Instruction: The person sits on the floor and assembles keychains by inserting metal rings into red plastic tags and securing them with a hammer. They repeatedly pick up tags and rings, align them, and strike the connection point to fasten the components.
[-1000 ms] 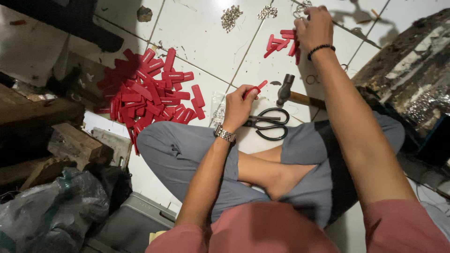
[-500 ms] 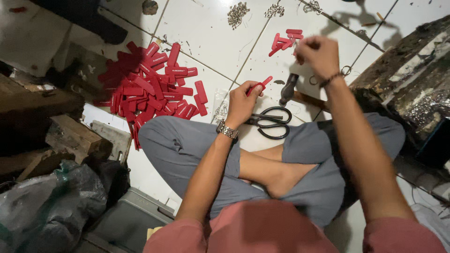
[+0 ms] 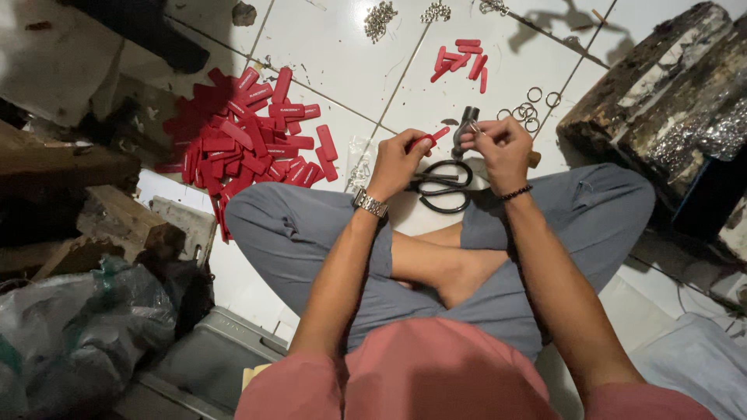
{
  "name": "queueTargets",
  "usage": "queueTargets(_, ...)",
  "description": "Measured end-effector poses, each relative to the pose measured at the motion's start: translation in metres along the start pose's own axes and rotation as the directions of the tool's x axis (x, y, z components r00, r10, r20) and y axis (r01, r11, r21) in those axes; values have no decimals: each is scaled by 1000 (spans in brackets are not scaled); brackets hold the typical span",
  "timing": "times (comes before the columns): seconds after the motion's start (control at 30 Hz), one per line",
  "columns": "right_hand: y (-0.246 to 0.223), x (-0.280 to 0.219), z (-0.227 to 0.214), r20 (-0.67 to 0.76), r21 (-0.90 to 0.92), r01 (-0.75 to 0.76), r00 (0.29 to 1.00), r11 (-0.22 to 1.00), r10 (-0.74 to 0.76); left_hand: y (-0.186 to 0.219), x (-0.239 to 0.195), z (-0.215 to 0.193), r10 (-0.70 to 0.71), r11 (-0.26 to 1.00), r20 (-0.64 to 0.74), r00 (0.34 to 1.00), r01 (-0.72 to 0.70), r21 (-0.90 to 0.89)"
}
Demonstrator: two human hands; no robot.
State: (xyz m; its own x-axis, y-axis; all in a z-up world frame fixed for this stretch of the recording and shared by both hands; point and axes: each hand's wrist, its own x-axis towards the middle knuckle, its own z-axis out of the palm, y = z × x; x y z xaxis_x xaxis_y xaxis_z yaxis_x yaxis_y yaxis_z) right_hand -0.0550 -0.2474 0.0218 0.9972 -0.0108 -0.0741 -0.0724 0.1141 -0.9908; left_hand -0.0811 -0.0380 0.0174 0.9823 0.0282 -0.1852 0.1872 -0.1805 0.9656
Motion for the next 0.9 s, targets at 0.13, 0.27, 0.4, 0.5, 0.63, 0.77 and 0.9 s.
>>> queueTargets(0.13,22,5,2,54,-274,35,998,961,-21,-4,-3,2,12,997,29,999,-14,73)
queueTargets(0.27,22,0,4,57,-579,26,998,815,8,-3,-3,-1,46,985,39,998,-52,166)
queueTargets(0.4,32,1,6,74,-553,30,997,832,14,-1,-2,1,62,977,51,997,-71,202)
queueTargets(0.5,23,0,9,63,-544,17,998,839,21,3,-3,1,79,973,58,995,-89,211)
queueTargets(0.63,11,-1,12,100,-503,33,995,863,20,0,-3,0,76,972,77,994,-91,215)
queueTargets(0.77,9,-1,13,156,-540,151,985,828,-78,1,-2,0,84,972,69,994,-96,213)
queueTargets(0.9,1,-2,17,159,-438,118,986,891,-53,-1,0,1,40,982,59,997,-50,182)
